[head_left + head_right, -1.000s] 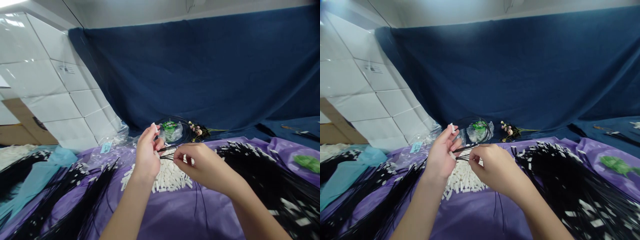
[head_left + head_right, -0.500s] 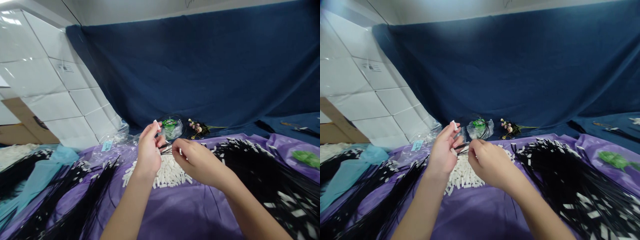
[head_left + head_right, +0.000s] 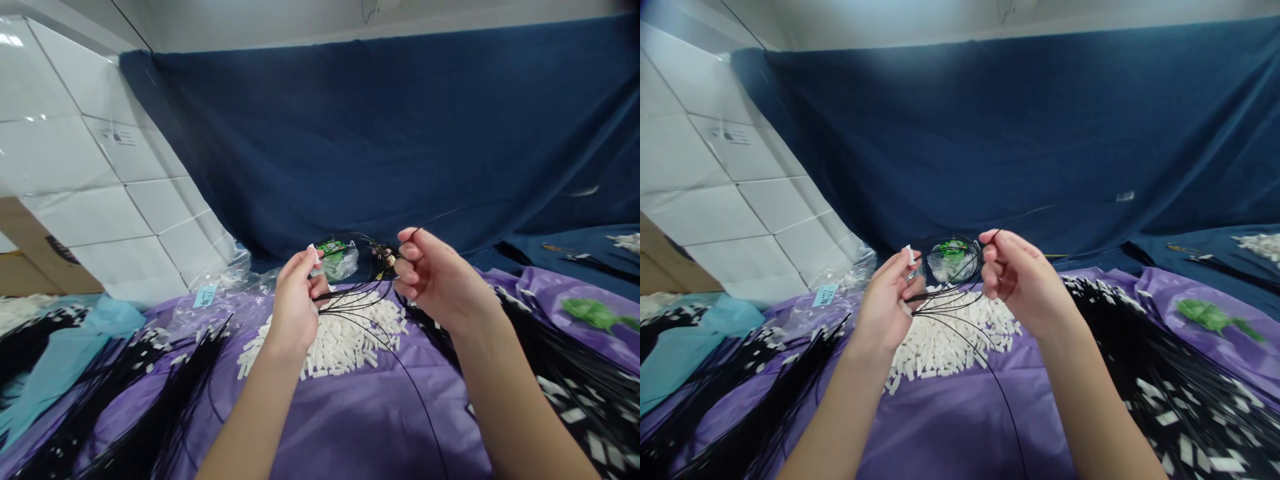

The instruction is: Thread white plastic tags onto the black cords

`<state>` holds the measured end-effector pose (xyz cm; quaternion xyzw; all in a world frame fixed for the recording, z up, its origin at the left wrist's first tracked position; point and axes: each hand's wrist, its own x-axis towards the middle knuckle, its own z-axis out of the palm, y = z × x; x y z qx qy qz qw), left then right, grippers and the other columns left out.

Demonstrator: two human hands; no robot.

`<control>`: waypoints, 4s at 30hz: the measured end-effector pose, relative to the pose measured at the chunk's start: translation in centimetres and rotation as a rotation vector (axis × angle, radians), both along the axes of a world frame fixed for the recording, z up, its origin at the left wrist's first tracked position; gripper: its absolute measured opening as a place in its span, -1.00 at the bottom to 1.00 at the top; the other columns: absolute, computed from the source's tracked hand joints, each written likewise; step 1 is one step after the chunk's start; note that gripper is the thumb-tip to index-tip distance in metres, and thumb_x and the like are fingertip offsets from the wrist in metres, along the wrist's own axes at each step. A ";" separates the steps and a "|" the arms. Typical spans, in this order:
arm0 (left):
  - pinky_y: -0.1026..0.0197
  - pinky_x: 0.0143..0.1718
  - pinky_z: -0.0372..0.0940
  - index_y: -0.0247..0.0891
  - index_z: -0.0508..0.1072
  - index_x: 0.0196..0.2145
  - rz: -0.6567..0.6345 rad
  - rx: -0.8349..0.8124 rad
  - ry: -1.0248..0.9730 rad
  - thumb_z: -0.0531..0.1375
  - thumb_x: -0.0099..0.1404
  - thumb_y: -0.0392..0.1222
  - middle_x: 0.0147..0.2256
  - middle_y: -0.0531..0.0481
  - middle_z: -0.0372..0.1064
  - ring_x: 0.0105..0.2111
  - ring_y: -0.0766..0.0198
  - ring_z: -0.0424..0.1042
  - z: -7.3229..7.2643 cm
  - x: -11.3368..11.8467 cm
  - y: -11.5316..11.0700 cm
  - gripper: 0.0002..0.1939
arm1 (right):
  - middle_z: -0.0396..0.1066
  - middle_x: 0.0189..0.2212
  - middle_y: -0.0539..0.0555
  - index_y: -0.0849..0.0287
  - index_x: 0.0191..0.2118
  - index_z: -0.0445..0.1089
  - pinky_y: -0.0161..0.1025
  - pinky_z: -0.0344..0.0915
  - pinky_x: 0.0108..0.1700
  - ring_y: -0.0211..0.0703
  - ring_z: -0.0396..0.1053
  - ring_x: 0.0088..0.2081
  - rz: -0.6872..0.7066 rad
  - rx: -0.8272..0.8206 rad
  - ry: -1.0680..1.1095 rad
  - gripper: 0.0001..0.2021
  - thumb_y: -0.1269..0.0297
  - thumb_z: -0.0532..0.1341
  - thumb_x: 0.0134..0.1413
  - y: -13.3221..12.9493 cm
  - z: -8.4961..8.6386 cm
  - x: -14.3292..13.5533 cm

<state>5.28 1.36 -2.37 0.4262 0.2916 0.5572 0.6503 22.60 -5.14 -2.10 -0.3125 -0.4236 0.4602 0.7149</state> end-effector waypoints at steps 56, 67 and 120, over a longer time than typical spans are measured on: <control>0.37 -0.71 -0.20 -0.28 0.42 -0.33 0.007 0.027 0.000 0.34 0.10 -0.02 -0.41 0.14 0.14 -0.70 0.60 0.00 -0.1 -0.1 0.2 -0.70 | 0.21 -0.56 -0.19 0.06 -0.22 0.39 -0.52 0.06 -0.69 -0.52 0.11 -0.67 -0.136 0.132 0.235 -0.74 0.05 0.33 0.04 2.5 -1.5 -0.6; 0.36 -0.69 -0.08 -0.29 0.40 -0.37 -0.037 0.060 -0.023 0.32 0.15 -0.10 -0.40 0.12 0.28 -0.71 0.62 0.00 -0.1 0.3 -0.3 -0.77 | 0.27 -0.55 -0.11 0.08 -0.27 0.43 -0.39 -0.09 -0.70 -0.47 -0.08 -0.69 -0.310 0.221 -0.200 -0.80 0.11 0.33 0.02 0.0 -0.6 -1.2; 0.35 -0.67 -0.07 -0.22 0.54 -0.39 -0.018 0.305 -0.004 0.31 0.18 -0.03 -0.42 0.05 0.41 -0.70 0.58 -0.01 -0.7 1.2 -1.3 -0.80 | 0.39 -0.43 0.00 0.19 -0.34 0.35 -0.37 0.20 -0.37 -0.33 0.29 -0.43 -0.732 0.369 -0.987 -0.90 0.41 0.16 0.22 -0.4 -1.6 -4.6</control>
